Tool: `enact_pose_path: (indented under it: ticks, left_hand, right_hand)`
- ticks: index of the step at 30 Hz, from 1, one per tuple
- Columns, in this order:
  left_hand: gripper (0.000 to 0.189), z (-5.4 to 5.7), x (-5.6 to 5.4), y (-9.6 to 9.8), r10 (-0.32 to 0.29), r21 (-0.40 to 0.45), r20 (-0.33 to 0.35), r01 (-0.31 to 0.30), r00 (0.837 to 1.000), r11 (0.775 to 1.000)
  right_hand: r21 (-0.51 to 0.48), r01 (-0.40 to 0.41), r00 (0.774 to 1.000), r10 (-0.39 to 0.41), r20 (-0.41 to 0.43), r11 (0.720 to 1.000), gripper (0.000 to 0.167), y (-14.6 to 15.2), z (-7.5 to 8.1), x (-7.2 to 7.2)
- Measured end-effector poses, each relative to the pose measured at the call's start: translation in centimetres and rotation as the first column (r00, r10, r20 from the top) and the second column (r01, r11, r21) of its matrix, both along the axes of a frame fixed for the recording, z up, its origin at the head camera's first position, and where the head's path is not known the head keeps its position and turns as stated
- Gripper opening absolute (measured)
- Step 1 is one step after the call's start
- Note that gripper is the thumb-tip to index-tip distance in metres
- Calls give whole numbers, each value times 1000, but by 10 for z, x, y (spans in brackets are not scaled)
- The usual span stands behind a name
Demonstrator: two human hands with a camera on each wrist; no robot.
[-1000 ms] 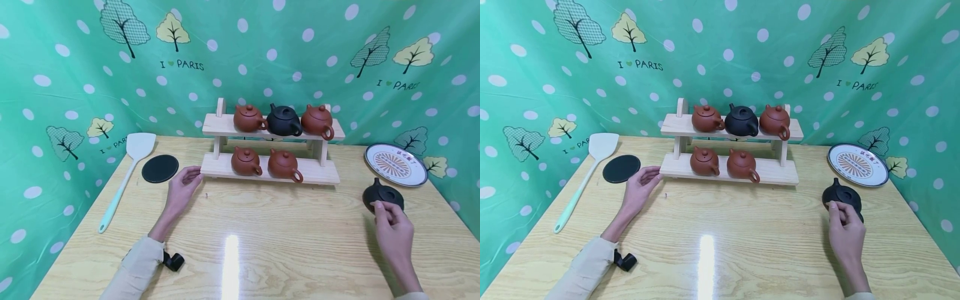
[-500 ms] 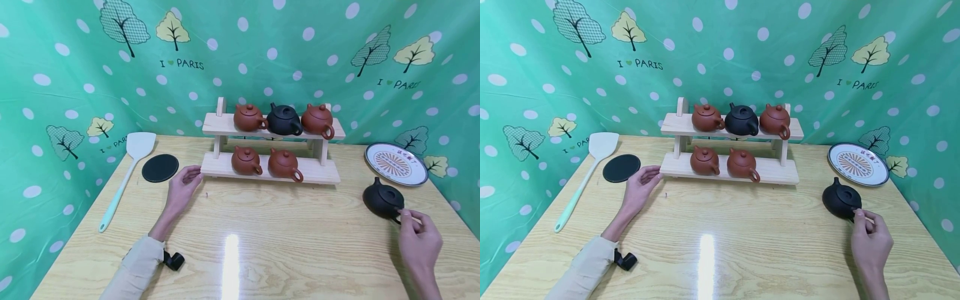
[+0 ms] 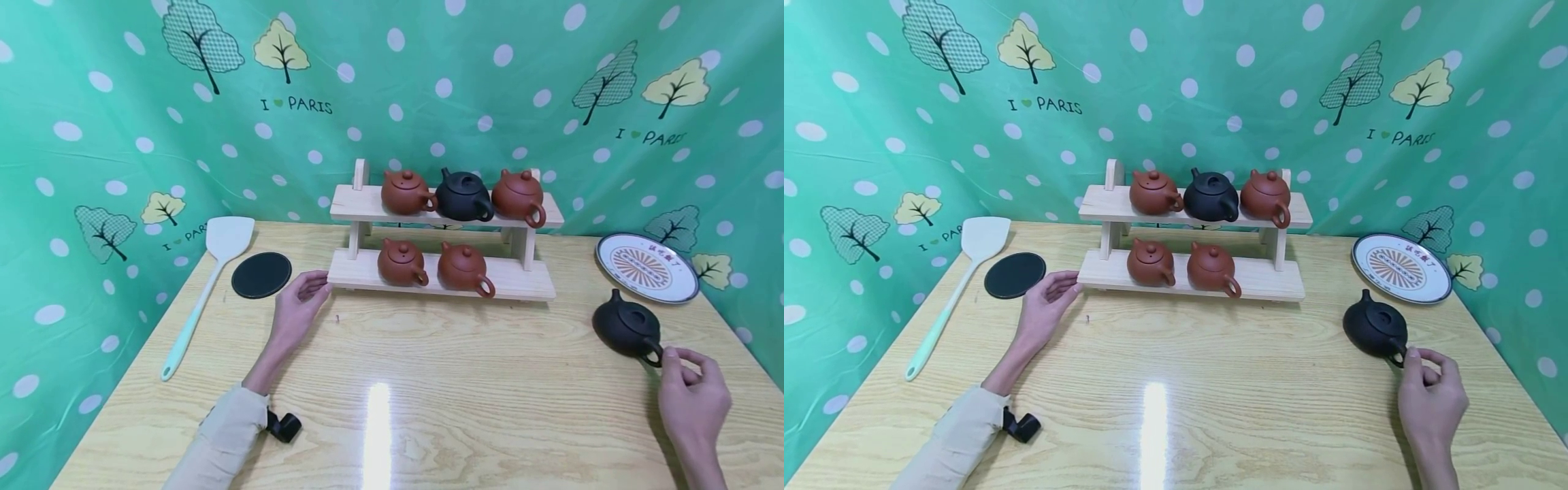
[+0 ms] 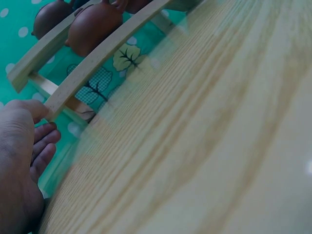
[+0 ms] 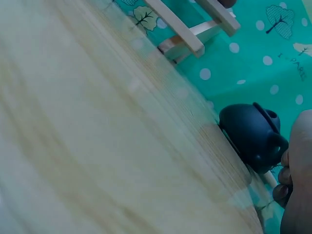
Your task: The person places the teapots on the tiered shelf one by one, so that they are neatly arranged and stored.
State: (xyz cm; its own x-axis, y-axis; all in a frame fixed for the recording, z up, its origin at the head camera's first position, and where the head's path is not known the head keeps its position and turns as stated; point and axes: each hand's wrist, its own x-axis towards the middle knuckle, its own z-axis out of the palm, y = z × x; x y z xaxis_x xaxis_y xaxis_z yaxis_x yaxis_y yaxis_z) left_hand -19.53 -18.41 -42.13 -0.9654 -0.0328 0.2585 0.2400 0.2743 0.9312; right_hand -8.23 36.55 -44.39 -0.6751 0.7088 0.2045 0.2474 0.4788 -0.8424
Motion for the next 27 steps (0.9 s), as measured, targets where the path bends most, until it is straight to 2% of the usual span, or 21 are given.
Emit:
enact_pose_path:
  ticks: [2,3,9,12,25,27]
  left_hand:
    - [31,0,0,0,-1,-2,2,1,1000,1000]
    - [31,0,0,0,-1,-2,4,1,1000,1000]
    - [32,-1,-1,0,-1,1,12,1,1000,1000]
    - [32,-1,-1,0,1,-1,12,-1,1000,1000]
    - [31,-2,0,0,-4,3,-6,4,1000,1000]
    - [31,-2,0,0,-4,8,-7,4,1000,1000]
  right_hand:
    - [25,-7,1000,7,27,1000,3,1,-1,0]
    - [34,-13,999,11,41,999,6,1,-1,0]
    - [72,-42,993,34,114,996,39,2,-2,-2]
    - [99,-64,988,49,146,993,47,3,-3,-2]
    - [139,-134,971,103,214,981,52,8,0,-3]
    - [141,-143,972,113,204,980,52,8,-1,-3]
